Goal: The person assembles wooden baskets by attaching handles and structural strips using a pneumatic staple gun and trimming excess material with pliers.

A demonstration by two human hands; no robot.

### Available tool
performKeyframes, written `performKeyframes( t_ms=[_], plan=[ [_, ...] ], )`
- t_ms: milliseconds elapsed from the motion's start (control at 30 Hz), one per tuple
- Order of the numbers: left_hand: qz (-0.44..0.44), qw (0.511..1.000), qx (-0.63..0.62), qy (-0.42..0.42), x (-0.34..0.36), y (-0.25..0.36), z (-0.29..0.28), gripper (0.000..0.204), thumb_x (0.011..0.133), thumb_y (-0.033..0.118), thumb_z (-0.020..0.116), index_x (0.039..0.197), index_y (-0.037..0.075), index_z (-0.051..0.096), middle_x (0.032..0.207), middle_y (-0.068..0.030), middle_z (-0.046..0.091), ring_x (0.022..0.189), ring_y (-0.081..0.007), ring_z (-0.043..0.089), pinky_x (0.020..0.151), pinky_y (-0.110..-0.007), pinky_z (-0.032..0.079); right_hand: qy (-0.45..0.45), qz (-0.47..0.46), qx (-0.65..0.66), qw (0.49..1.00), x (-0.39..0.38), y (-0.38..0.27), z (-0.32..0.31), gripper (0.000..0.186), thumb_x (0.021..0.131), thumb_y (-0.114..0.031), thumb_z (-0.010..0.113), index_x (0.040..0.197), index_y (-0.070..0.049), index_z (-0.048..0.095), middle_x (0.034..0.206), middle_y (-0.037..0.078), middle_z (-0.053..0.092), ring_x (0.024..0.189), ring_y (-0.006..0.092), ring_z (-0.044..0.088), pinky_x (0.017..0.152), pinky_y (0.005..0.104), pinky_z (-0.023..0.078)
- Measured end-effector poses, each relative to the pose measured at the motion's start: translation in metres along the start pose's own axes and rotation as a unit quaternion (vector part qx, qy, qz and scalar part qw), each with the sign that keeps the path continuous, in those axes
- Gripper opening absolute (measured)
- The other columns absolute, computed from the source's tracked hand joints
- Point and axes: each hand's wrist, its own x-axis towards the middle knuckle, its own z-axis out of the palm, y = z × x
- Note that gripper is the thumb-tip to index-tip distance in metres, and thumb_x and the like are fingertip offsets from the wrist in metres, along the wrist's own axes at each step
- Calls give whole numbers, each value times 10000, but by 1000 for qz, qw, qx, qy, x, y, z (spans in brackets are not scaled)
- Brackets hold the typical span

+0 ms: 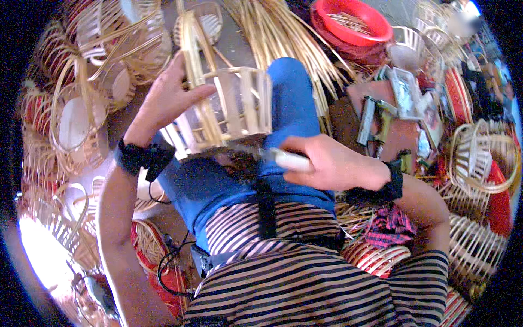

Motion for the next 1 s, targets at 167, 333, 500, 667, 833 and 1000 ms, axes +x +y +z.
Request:
performKeyframes(
  t_ms=[167, 333, 500, 667, 833, 1000],
  plan=[
    [-8, 999, 17, -33, -9, 10, 7, 954, 622, 467, 608, 1173, -157, 143, 801, -261, 535, 776, -350, 548, 683, -371, 437, -86, 10, -186, 979, 2, 2, -9, 413, 702, -322, 575, 973, -26, 478, 825, 182, 546, 775, 338, 528, 673, 394, 417],
    [-45, 998, 21, -49, -7, 21, 11, 833, 640, 402, 632, 1173, -72, 201, 859, -228, 539, 837, -341, 535, 709, -367, 422, -110, 13, -230, 967, 10, 5, -17, 430, 706, -337, 564, 975, -18, 462, 837, 176, 520, 797, 341, 506, 690, 404, 401],
    [7, 999, 40, -30, -3, 28, 14, 934, 623, 463, 609, 1151, -171, 171, 755, -251, 543, 758, -346, 554, 658, -365, 441, -139, 7, -243, 960, 20, -3, -25, 545, 698, -329, 576, 1070, 33, 410, 950, 197, 477, 895, 345, 467, 756, 380, 378],
    [1, 999, 42, -29, -2, 27, 15, 912, 625, 454, 606, 1167, -139, 176, 764, -241, 548, 748, -345, 557, 662, -363, 444, -143, -33, -184, 972, 32, 5, -29, 472, 696, -292, 579, 1011, 32, 444, 860, 205, 509, 822, 347, 500, 701, 378, 393],
    [-5, 999, 44, 0, 2, 23, 17, 861, 642, 448, 590, 1168, -113, 204, 758, -230, 556, 748, -338, 560, 667, -384, 439, -66, -20, -257, 964, 29, 3, -18, 310, 722, -284, 551, 848, -10, 480, 632, 193, 538, 607, 383, 522, 552, 446, 414],
    [-116, 981, 63, 142, 1, 15, 12, 806, 669, 469, 577, 1189, -51, 247, 817, -204, 572, 809, -292, 564, 690, -343, 439, 0, -46, -288, 957, 17, 16, 7, 267, 722, -270, 562, 814, -35, 475, 568, 174, 517, 545, 355, 522, 494, 435, 403]
  ],
)
